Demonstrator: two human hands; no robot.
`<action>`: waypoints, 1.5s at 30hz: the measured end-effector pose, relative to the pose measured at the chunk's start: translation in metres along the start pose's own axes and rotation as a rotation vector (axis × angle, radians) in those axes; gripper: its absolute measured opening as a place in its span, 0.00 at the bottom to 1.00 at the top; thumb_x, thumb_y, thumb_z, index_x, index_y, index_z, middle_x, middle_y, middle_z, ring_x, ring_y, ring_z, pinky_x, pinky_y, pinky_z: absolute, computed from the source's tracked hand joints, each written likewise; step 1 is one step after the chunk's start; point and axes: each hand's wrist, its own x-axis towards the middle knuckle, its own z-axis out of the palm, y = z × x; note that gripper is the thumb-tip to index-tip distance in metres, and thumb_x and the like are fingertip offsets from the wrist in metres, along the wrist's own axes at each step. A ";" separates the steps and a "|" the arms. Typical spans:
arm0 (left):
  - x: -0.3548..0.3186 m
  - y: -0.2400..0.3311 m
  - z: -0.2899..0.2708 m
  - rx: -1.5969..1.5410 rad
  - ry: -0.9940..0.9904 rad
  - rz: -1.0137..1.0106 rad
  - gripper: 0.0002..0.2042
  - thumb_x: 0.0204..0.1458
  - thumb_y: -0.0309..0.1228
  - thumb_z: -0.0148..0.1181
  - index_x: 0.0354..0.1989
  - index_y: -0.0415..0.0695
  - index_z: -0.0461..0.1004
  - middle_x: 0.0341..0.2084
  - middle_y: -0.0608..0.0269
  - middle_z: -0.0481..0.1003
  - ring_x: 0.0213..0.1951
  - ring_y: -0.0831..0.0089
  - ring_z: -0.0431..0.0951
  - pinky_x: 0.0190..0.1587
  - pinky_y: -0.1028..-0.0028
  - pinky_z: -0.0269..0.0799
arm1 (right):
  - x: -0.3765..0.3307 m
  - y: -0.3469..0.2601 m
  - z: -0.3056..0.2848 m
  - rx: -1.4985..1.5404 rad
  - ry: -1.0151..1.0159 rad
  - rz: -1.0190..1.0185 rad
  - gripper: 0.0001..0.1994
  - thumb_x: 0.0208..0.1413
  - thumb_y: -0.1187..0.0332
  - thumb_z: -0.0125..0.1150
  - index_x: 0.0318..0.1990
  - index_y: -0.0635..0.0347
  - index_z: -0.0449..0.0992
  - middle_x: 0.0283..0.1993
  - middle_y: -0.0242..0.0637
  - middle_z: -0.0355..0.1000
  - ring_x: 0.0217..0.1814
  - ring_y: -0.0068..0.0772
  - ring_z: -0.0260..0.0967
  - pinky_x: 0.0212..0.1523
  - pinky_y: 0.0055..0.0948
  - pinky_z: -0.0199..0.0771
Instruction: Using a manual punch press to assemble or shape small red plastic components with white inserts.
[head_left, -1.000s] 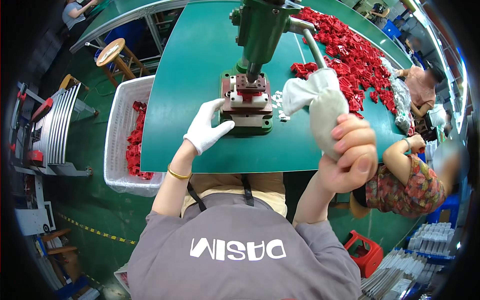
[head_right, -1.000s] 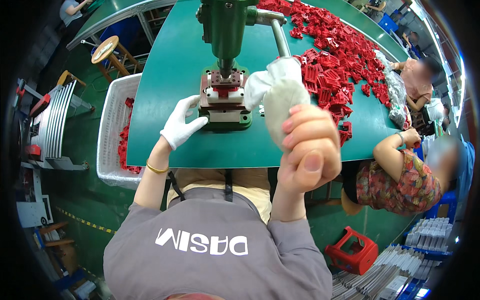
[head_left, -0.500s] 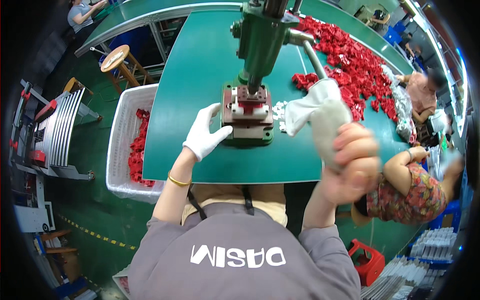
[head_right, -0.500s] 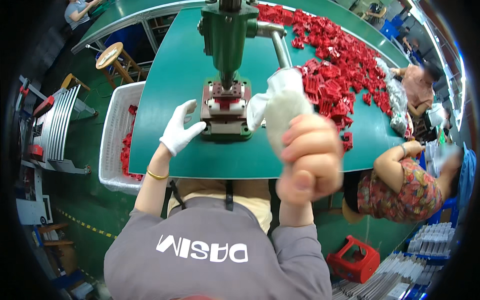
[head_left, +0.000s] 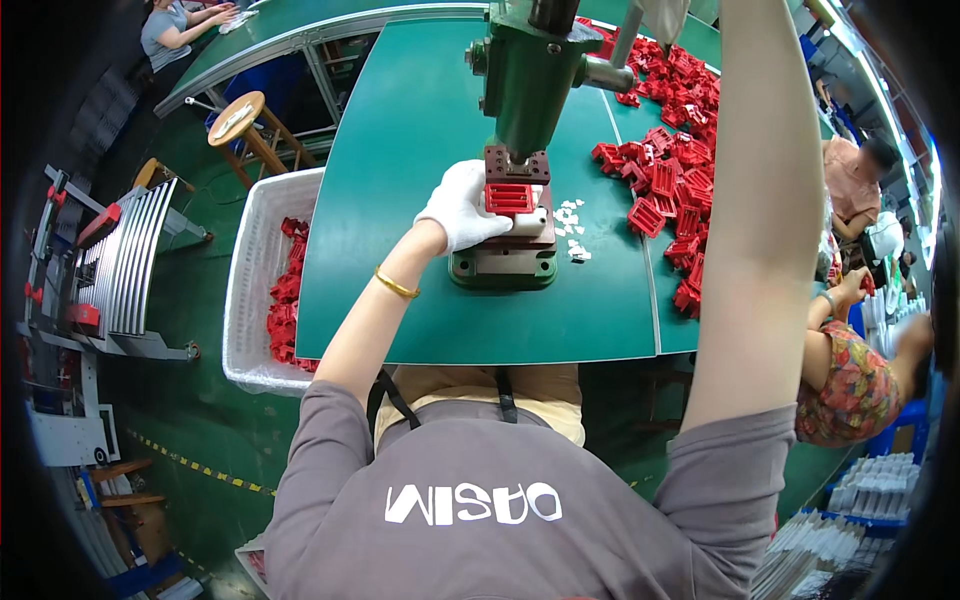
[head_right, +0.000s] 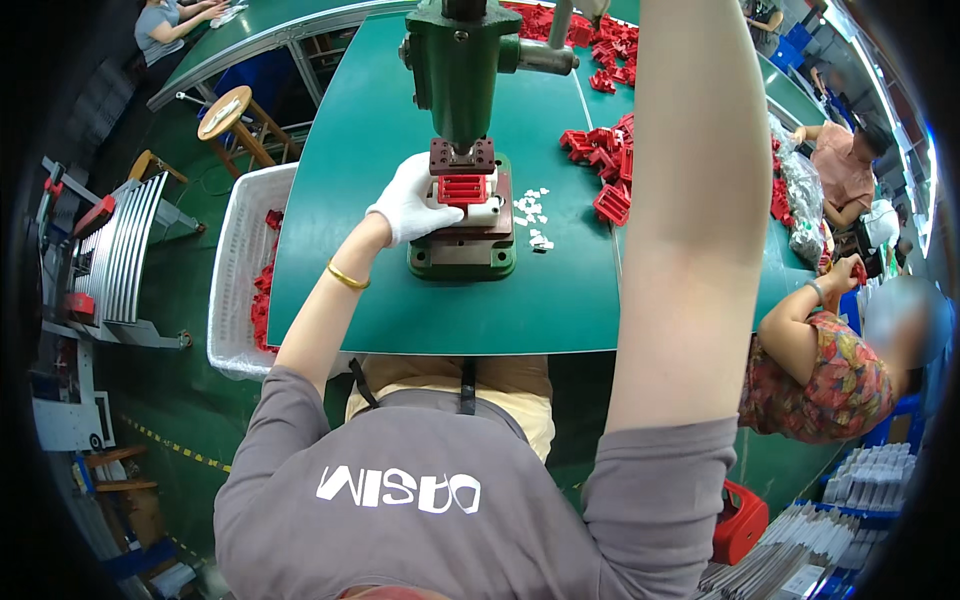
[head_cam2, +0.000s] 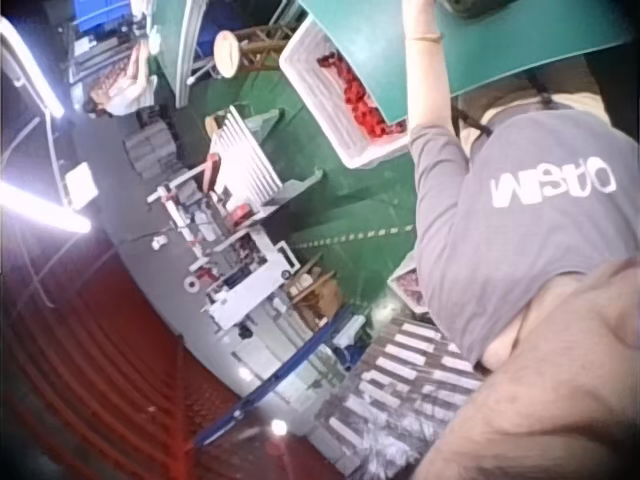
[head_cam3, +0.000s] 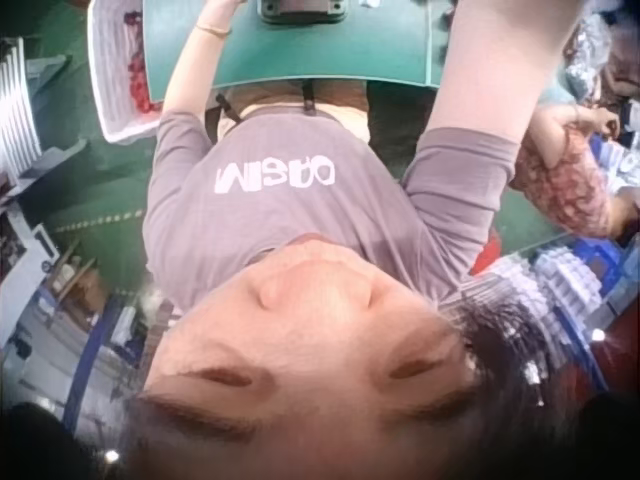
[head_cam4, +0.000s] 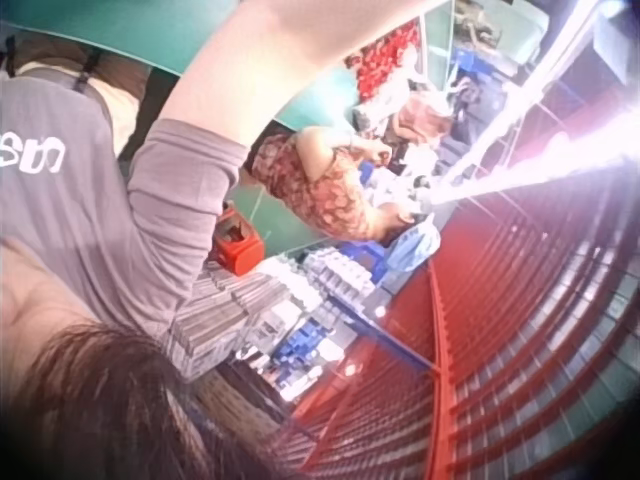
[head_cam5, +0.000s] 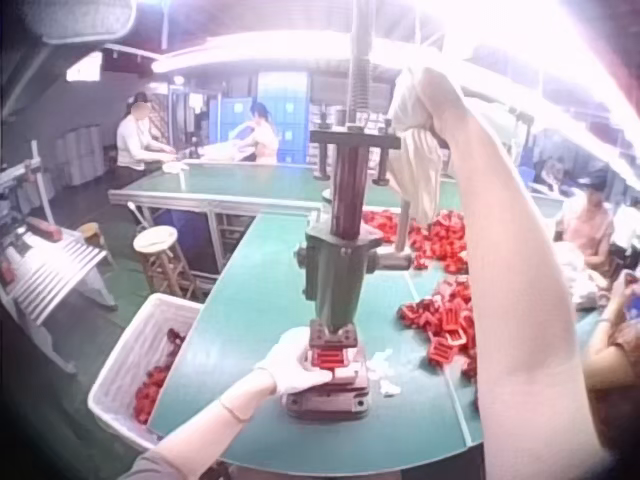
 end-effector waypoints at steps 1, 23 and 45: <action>0.006 0.002 0.003 -0.006 0.008 -0.001 0.32 0.37 0.45 0.70 0.51 0.40 0.71 0.48 0.45 0.72 0.53 0.51 0.71 0.55 0.65 0.70 | -0.011 0.003 -0.006 -0.097 0.083 -0.032 0.16 0.62 0.59 0.48 0.40 0.65 0.72 0.37 0.42 0.71 0.37 0.33 0.67 0.42 0.34 0.69; -0.098 -0.153 -0.098 -0.210 0.657 -0.224 0.28 0.40 0.27 0.70 0.52 0.35 0.67 0.44 0.57 0.73 0.44 0.68 0.76 0.50 0.70 0.73 | -0.453 0.079 -0.026 -1.312 0.423 0.798 0.37 0.46 0.59 0.69 0.61 0.60 0.58 0.58 0.53 0.60 0.55 0.53 0.67 0.52 0.46 0.70; -0.055 0.063 0.015 -0.543 0.026 -0.010 0.37 0.44 0.33 0.70 0.64 0.40 0.60 0.50 0.52 0.72 0.46 0.66 0.77 0.49 0.69 0.77 | -0.397 -0.024 0.102 -0.640 0.264 0.536 0.27 0.39 0.71 0.72 0.50 0.61 0.70 0.44 0.40 0.73 0.41 0.33 0.74 0.37 0.29 0.76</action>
